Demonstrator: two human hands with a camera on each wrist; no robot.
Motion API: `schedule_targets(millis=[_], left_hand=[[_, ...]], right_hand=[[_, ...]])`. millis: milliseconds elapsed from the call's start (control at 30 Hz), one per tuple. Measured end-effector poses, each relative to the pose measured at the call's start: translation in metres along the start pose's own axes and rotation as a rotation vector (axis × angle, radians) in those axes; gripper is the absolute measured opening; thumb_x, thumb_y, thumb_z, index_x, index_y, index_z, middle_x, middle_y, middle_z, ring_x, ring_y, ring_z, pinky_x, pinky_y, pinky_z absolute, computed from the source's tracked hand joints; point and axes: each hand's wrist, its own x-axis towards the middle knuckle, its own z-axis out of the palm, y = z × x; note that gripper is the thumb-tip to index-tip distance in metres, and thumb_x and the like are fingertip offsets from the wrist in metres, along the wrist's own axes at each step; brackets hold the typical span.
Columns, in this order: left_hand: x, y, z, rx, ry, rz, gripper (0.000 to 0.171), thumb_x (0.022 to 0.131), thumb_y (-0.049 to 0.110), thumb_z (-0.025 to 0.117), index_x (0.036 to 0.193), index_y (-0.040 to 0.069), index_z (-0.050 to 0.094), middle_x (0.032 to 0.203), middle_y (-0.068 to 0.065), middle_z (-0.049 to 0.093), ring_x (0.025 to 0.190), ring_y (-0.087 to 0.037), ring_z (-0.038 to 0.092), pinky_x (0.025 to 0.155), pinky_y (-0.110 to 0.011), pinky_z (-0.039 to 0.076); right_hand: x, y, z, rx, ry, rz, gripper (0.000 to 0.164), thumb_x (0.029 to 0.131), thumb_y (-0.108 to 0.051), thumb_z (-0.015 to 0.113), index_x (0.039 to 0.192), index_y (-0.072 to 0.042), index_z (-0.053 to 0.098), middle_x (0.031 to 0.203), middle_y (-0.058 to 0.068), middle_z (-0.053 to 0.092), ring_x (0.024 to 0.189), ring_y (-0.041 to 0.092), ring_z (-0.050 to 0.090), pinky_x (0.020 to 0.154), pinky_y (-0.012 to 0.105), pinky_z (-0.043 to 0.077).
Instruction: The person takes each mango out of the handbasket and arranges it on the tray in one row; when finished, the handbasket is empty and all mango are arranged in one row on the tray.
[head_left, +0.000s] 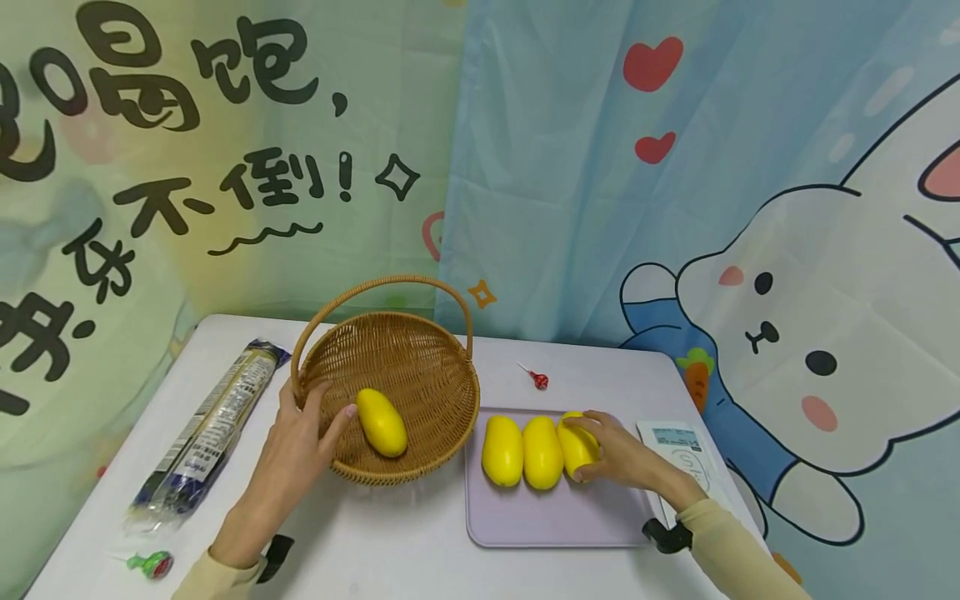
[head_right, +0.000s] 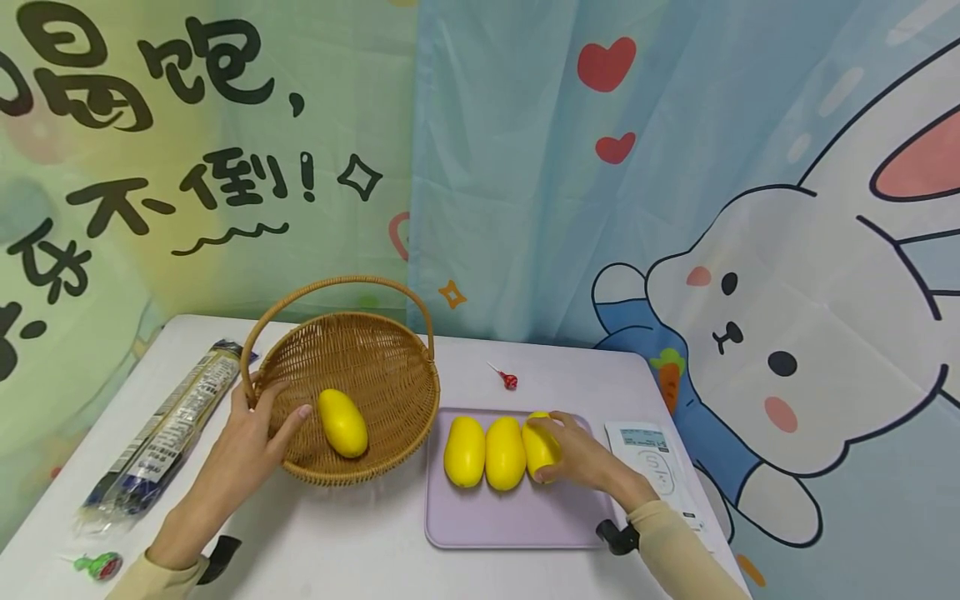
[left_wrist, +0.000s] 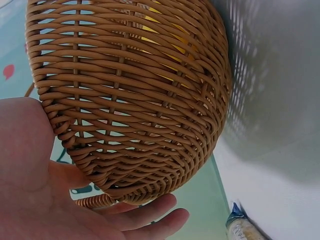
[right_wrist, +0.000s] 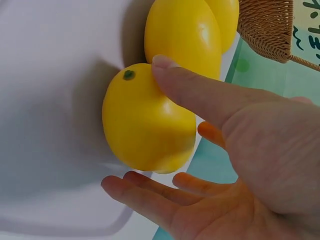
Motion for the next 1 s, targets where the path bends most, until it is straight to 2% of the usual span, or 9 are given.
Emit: schedule_targets(millis=[200, 400, 600, 800, 1000], left_hand=[[0.0, 0.0, 0.0, 0.001, 0.01, 0.008, 0.065, 0.104, 0.046, 0.053, 0.149, -0.001, 0.044, 0.155, -0.038, 0.019, 0.114, -0.059, 0.056, 0.088, -0.068, 0.049], [-0.001, -0.001, 0.0, 0.002, 0.007, 0.015, 0.067, 0.105, 0.046, 0.053, 0.149, -0.002, 0.043, 0.154, -0.04, 0.019, 0.108, -0.059, 0.059, 0.082, -0.065, 0.053], [-0.001, 0.0, 0.0, -0.005, -0.002, 0.006, 0.067, 0.105, 0.048, 0.05, 0.15, -0.001, 0.043, 0.155, -0.04, 0.019, 0.112, -0.061, 0.057, 0.084, -0.066, 0.052], [0.0, 0.0, 0.001, -0.004, 0.008, 0.01, 0.067, 0.105, 0.047, 0.052, 0.15, -0.002, 0.042, 0.155, -0.039, 0.018, 0.112, -0.059, 0.058, 0.085, -0.065, 0.053], [0.0, 0.0, 0.002, -0.001, 0.009, 0.011, 0.068, 0.105, 0.047, 0.052, 0.15, -0.002, 0.042, 0.155, -0.039, 0.018, 0.109, -0.059, 0.059, 0.084, -0.064, 0.053]], right_hand=[[-0.001, -0.002, -0.008, 0.005, -0.011, 0.027, 0.075, 0.084, -0.033, 0.085, 0.148, -0.013, 0.051, 0.157, 0.03, 0.032, 0.137, 0.051, 0.041, 0.106, 0.071, 0.038], [0.001, -0.005, -0.022, -0.035, 0.003, -0.008, 0.075, 0.084, -0.029, 0.084, 0.148, -0.011, 0.05, 0.156, 0.032, 0.032, 0.136, 0.053, 0.042, 0.105, 0.071, 0.039], [0.007, -0.011, -0.04, -0.067, 0.012, -0.022, 0.073, 0.087, -0.028, 0.082, 0.15, -0.012, 0.048, 0.157, 0.032, 0.03, 0.136, 0.052, 0.042, 0.104, 0.07, 0.042], [0.013, -0.024, -0.057, -0.085, 0.016, -0.067, 0.069, 0.091, -0.028, 0.078, 0.15, -0.011, 0.047, 0.157, 0.032, 0.031, 0.138, 0.052, 0.04, 0.105, 0.068, 0.042], [0.025, -0.045, -0.068, -0.121, 0.02, -0.134, 0.069, 0.091, -0.029, 0.077, 0.15, -0.009, 0.047, 0.156, 0.031, 0.034, 0.138, 0.05, 0.042, 0.107, 0.066, 0.041]])
